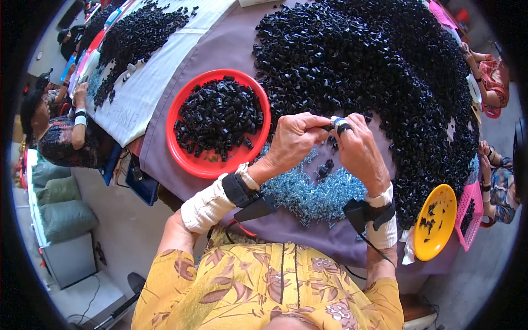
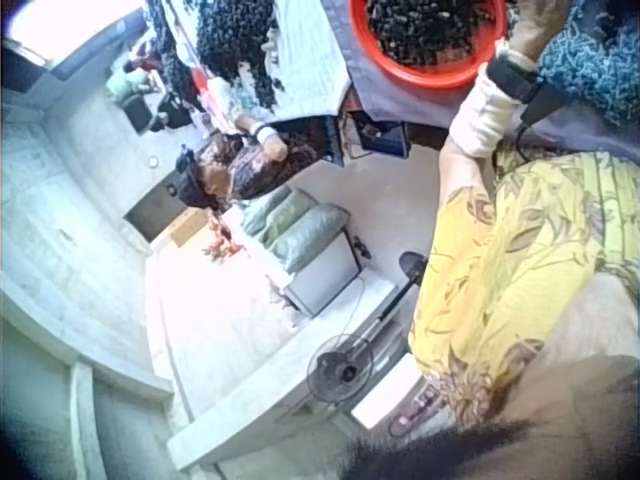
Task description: Sorting small black plastic components from a large pile into smaller containers and groups.
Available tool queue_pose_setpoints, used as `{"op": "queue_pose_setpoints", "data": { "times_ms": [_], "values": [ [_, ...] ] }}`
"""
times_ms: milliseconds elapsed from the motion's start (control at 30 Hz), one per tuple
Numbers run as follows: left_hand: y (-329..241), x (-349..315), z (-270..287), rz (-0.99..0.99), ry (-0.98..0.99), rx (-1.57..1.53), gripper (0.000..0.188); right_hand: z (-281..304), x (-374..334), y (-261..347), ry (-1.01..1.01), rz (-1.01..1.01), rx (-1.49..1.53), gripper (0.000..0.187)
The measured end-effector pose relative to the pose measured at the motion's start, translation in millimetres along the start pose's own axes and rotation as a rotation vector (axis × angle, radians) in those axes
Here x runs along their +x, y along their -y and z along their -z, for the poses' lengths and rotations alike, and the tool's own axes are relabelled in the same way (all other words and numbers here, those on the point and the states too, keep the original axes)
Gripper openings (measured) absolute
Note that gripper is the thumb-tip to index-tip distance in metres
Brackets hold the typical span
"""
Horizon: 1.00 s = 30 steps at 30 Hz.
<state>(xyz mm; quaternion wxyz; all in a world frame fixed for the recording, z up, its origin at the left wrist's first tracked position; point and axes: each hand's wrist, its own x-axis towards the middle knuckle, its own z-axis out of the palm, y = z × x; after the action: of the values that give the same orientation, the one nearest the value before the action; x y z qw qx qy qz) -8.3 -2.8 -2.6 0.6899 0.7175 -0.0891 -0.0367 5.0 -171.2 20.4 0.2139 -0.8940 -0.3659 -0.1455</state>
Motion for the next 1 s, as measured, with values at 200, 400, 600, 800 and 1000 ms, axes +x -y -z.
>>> {"op": "queue_pose_setpoints", "data": {
  "times_ms": [200, 400, 600, 800, 1000],
  "values": [
    [-4, 1, 0, 0.129, 0.033, -0.070, 0.019, 0, 1, -3, 0.002, -0.045, 0.062, 0.010],
    [-2, 2, 0, 0.201, 0.013, -0.254, 0.020, 3, 5, 8, -0.045, -0.035, -0.156, 0.022],
    [-4, 0, 0, 0.306, 0.024, -0.487, 0.021, -9, 9, 4, -0.169, -0.060, -0.152, 0.027],
    [1, -3, 5, 0.307, 0.073, -0.537, 0.022, -8, 11, 8, -0.162, -0.066, -0.119, 0.026],
    [4, -4, 6, 0.289, 0.095, -0.526, 0.023, -9, 10, 8, -0.130, -0.045, -0.096, 0.026]
  ]
}}
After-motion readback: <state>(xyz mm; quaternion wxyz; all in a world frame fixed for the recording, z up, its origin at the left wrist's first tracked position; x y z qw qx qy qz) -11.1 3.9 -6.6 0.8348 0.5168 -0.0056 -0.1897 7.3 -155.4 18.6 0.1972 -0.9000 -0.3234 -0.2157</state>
